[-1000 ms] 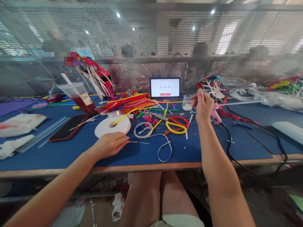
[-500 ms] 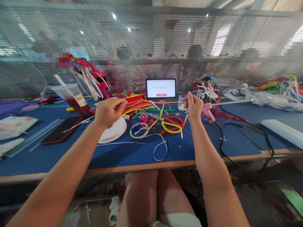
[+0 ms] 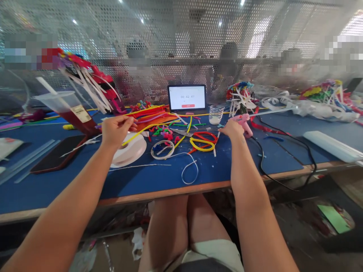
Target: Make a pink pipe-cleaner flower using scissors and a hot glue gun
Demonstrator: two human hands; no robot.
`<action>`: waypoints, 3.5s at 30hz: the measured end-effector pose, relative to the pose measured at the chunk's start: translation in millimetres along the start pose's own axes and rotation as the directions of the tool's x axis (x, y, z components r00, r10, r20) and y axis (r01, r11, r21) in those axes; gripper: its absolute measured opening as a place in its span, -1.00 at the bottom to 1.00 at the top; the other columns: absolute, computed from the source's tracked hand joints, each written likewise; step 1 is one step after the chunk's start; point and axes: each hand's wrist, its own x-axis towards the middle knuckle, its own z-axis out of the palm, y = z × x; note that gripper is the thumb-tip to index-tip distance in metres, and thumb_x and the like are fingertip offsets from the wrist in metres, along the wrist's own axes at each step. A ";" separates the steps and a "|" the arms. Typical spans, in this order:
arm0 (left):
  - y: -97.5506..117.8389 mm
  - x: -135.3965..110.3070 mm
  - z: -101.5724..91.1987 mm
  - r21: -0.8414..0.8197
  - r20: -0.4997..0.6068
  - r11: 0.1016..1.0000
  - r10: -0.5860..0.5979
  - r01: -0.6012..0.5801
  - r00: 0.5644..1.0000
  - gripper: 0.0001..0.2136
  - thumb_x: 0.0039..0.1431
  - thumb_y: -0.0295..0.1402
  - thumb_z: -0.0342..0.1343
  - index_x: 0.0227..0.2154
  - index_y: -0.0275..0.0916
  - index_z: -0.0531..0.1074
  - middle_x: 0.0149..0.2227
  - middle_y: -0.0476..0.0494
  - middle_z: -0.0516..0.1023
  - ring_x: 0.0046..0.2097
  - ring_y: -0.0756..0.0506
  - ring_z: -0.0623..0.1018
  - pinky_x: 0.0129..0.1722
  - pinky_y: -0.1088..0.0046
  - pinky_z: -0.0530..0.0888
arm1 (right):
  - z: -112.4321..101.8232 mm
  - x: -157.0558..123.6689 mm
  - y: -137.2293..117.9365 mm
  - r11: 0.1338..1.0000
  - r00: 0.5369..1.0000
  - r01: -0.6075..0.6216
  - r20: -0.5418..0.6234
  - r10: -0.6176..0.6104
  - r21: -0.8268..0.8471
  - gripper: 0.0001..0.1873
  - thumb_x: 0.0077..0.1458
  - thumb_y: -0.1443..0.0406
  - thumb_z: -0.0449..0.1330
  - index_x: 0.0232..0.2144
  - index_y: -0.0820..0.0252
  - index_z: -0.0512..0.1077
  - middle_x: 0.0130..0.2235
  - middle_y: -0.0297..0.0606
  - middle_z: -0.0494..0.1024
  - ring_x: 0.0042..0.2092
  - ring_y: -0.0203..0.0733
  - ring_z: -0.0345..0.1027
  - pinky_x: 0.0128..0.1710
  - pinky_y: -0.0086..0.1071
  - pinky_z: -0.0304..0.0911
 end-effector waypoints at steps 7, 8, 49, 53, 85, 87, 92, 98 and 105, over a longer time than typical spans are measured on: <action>-3.7 -3.2 3.2 -0.003 0.061 1.000 0.009 -0.009 0.998 -0.83 0.05 -0.30 0.08 -0.46 -0.27 0.51 -0.56 -0.05 0.52 -0.52 -0.01 0.52 -0.46 0.48 0.51 | -8.8 -0.2 -21.9 0.994 0.986 -0.106 -0.125 0.106 0.007 -0.89 -0.03 0.29 0.15 -0.45 0.16 0.48 -0.39 -0.22 0.52 -0.29 -0.09 0.38 -0.27 -0.22 0.26; -4.4 -3.2 3.5 0.006 0.063 1.000 0.017 -0.017 0.998 -0.83 0.05 -0.30 0.08 -0.46 -0.27 0.51 -0.55 -0.05 0.52 -0.52 -0.01 0.53 -0.46 0.48 0.51 | -11.0 0.2 -25.8 0.995 0.978 -0.087 -0.188 0.093 0.039 -0.86 0.01 0.28 0.11 -0.40 0.17 0.46 -0.34 -0.21 0.52 -0.27 -0.12 0.38 -0.25 -0.24 0.26; 45.0 -41.4 24.2 -0.700 0.583 0.589 0.145 0.404 0.800 -0.70 0.11 -0.19 0.12 -0.14 -0.22 0.47 -0.10 -0.22 0.55 -0.02 -0.14 0.51 0.03 0.29 0.38 | -36.2 -36.1 -222.1 -0.181 0.983 0.049 -0.080 -0.168 0.982 -0.81 0.09 0.18 0.13 -0.48 0.09 0.24 -0.48 -0.48 0.42 -0.50 -0.51 0.28 -0.48 -0.61 0.25; 51.9 -48.9 27.3 -0.678 0.639 0.540 0.096 0.499 0.763 -0.69 -0.01 -0.20 0.23 -0.20 -0.21 0.49 -0.20 -0.19 0.58 -0.15 -0.15 0.57 -0.08 0.29 0.46 | -13.1 -41.3 -222.2 -0.113 0.974 -0.033 0.006 -0.225 0.993 -0.77 0.12 0.16 0.08 -0.51 0.10 0.20 -0.50 -0.46 0.37 -0.54 -0.48 0.20 -0.52 -0.56 0.21; 45.2 -47.6 38.9 -0.590 0.470 0.681 -0.146 0.433 0.870 -0.72 -0.12 -0.22 0.28 -0.45 -0.27 0.34 -0.48 -0.01 0.52 -0.43 0.02 0.51 -0.36 0.49 0.43 | 3.2 -52.0 -136.3 0.534 0.848 -0.146 0.383 -0.367 0.833 -0.61 0.00 0.00 0.16 -0.33 0.20 0.48 -0.35 -0.18 0.60 -0.41 -0.29 0.40 -0.42 -0.40 0.28; 41.4 -45.6 39.2 -0.573 0.424 0.726 -0.136 0.381 0.896 -0.75 -0.13 -0.24 0.28 -0.48 -0.28 0.37 -0.54 0.04 0.45 -0.49 0.07 0.43 -0.41 0.54 0.39 | -0.4 -44.4 -113.7 0.599 0.914 -0.039 0.271 -0.302 0.800 -0.60 0.01 -0.01 0.13 -0.32 0.20 0.47 -0.41 -0.23 0.60 -0.44 -0.30 0.39 -0.41 -0.38 0.27; 31.3 -40.7 39.4 -0.572 0.365 0.736 -0.166 0.361 0.916 -0.77 -0.16 -0.25 0.30 -0.49 -0.27 0.42 -0.56 0.07 0.40 -0.52 0.10 0.37 -0.43 0.54 0.36 | -2.2 -26.0 -68.1 0.887 0.965 0.169 0.112 -0.238 0.429 -0.79 -0.09 0.14 0.22 -0.50 0.17 0.46 -0.59 -0.35 0.50 -0.51 -0.28 0.33 -0.43 -0.37 0.18; 29.3 -38.3 37.2 -0.552 0.363 0.738 -0.207 0.388 0.909 -0.75 -0.20 -0.24 0.31 -0.50 -0.26 0.42 -0.53 0.06 0.41 -0.52 0.09 0.36 -0.44 0.53 0.35 | 11.1 -31.5 -74.3 0.844 0.932 0.207 0.161 -0.324 0.495 -0.82 -0.19 0.16 0.26 -0.55 0.14 0.49 -0.58 -0.34 0.50 -0.51 -0.25 0.33 -0.47 -0.39 0.16; 42.8 -48.6 37.8 -0.484 0.501 0.817 -0.034 0.313 0.865 -0.80 -0.09 -0.24 0.26 -0.48 -0.26 0.42 -0.56 0.04 0.40 -0.53 0.07 0.35 -0.47 0.51 0.30 | 20.6 -65.2 -140.1 0.672 0.834 0.194 0.240 -0.496 0.714 -0.39 0.14 -0.09 -0.17 -0.35 0.16 0.52 -0.46 -0.26 0.54 -0.47 -0.30 0.33 -0.46 -0.41 0.24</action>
